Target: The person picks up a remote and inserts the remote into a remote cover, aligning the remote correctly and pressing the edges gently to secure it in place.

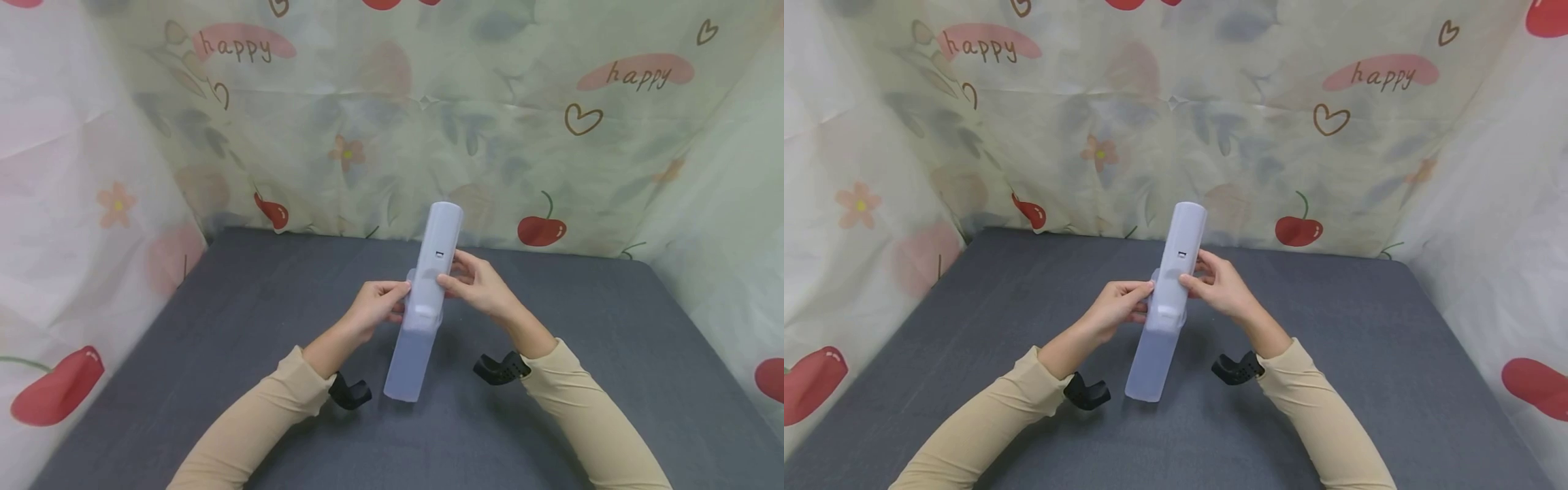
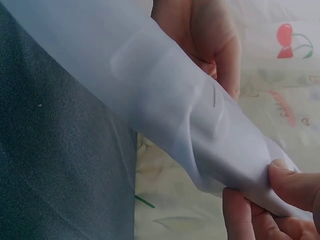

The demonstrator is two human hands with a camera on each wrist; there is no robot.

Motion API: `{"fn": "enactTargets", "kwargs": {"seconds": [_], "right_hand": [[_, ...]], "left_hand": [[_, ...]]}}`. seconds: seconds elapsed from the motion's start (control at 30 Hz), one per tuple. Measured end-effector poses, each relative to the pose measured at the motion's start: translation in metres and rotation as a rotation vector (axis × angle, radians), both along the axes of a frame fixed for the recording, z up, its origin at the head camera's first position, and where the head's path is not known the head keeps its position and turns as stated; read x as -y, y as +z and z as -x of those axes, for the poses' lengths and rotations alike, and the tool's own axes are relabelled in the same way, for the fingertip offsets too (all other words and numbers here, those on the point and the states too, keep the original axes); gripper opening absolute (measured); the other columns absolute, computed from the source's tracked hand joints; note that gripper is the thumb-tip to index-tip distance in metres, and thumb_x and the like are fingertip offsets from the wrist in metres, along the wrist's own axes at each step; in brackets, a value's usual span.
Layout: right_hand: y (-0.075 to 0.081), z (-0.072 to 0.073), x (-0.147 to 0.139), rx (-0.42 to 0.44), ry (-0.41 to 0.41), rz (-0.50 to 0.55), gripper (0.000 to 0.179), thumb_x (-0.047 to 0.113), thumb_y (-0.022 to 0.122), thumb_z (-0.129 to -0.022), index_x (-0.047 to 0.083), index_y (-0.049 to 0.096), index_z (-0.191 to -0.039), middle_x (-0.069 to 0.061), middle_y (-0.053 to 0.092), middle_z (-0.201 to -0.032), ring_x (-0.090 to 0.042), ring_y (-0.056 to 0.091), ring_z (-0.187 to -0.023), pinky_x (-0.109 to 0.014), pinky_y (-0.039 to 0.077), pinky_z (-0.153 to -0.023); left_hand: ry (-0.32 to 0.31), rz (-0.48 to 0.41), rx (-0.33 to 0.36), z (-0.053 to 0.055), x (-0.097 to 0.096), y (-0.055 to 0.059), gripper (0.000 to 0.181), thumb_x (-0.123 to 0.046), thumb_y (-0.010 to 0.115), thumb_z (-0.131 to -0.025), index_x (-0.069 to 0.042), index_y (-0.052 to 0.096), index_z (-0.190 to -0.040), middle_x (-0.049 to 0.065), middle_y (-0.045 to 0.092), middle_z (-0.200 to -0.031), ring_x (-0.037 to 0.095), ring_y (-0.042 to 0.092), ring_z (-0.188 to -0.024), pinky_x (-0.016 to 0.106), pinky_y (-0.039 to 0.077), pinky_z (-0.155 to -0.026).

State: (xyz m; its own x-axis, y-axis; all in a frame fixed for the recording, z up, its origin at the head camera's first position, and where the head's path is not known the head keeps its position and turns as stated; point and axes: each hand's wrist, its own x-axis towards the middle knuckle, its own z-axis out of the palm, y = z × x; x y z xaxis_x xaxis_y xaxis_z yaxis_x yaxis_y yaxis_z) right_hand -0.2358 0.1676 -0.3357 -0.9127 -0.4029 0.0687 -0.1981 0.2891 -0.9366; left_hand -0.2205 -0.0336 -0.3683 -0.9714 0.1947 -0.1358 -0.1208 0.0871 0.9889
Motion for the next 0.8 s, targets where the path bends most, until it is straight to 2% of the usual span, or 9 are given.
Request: {"fn": "enactTargets", "kwargs": {"seconds": [0.17,0.3,0.5,0.67,0.8], "right_hand": [[0.0008,-0.0018,0.0031,-0.03,-0.012,-0.027,0.057,0.012,0.059,-0.091,0.002,0.034,-0.141,-0.024,0.052,-0.127,-0.03,0.062,-0.105,-0.038,0.055,-0.082],[0.0006,-0.0034,0.0044,-0.075,-0.035,-0.055,0.054,0.012,0.06,-0.091,0.001,0.037,-0.139,-0.023,0.054,-0.119,-0.021,0.063,-0.094,-0.037,0.056,-0.08],[-0.0006,-0.0052,0.0074,-0.129,-0.044,-0.085,0.053,0.011,0.06,-0.091,0.001,0.039,-0.138,-0.023,0.053,-0.114,-0.02,0.061,-0.087,-0.041,0.056,-0.079],[-0.0015,-0.0056,0.0095,-0.137,-0.041,-0.078,0.051,0.012,0.061,-0.09,0.002,0.042,-0.136,-0.021,0.055,-0.111,-0.015,0.06,-0.085,-0.035,0.057,-0.076],[-0.0029,-0.0064,0.0082,-0.118,-0.077,-0.051,0.045,0.014,0.06,-0.091,0.002,0.046,-0.132,-0.016,0.056,-0.105,-0.009,0.059,-0.083,-0.027,0.055,-0.074]], "left_hand": [[0.013,0.004,0.024,-0.0003,0.0007,0.0016,0.035,-0.025,0.052,-0.096,0.0,0.063,-0.118,0.021,0.064,-0.116,0.026,0.068,-0.096,0.035,0.057,-0.075],[-0.018,-0.017,0.041,-0.0004,0.0017,0.0029,0.039,-0.03,0.053,-0.095,0.0,0.063,-0.118,0.02,0.065,-0.115,0.028,0.067,-0.098,0.037,0.057,-0.078],[-0.084,-0.024,-0.027,-0.0026,-0.0016,0.003,0.035,-0.025,0.063,-0.089,0.0,0.063,-0.112,0.018,0.067,-0.112,0.019,0.068,-0.092,0.037,0.056,-0.077],[-0.063,-0.025,-0.043,-0.0034,-0.0052,0.0006,0.032,-0.02,0.066,-0.087,0.0,0.06,-0.112,0.019,0.067,-0.111,0.016,0.066,-0.087,0.036,0.056,-0.077],[-0.048,-0.032,-0.062,-0.0033,-0.0055,-0.0006,0.031,-0.017,0.065,-0.088,0.002,0.059,-0.111,0.021,0.067,-0.111,0.015,0.065,-0.087,0.038,0.056,-0.078]]}}
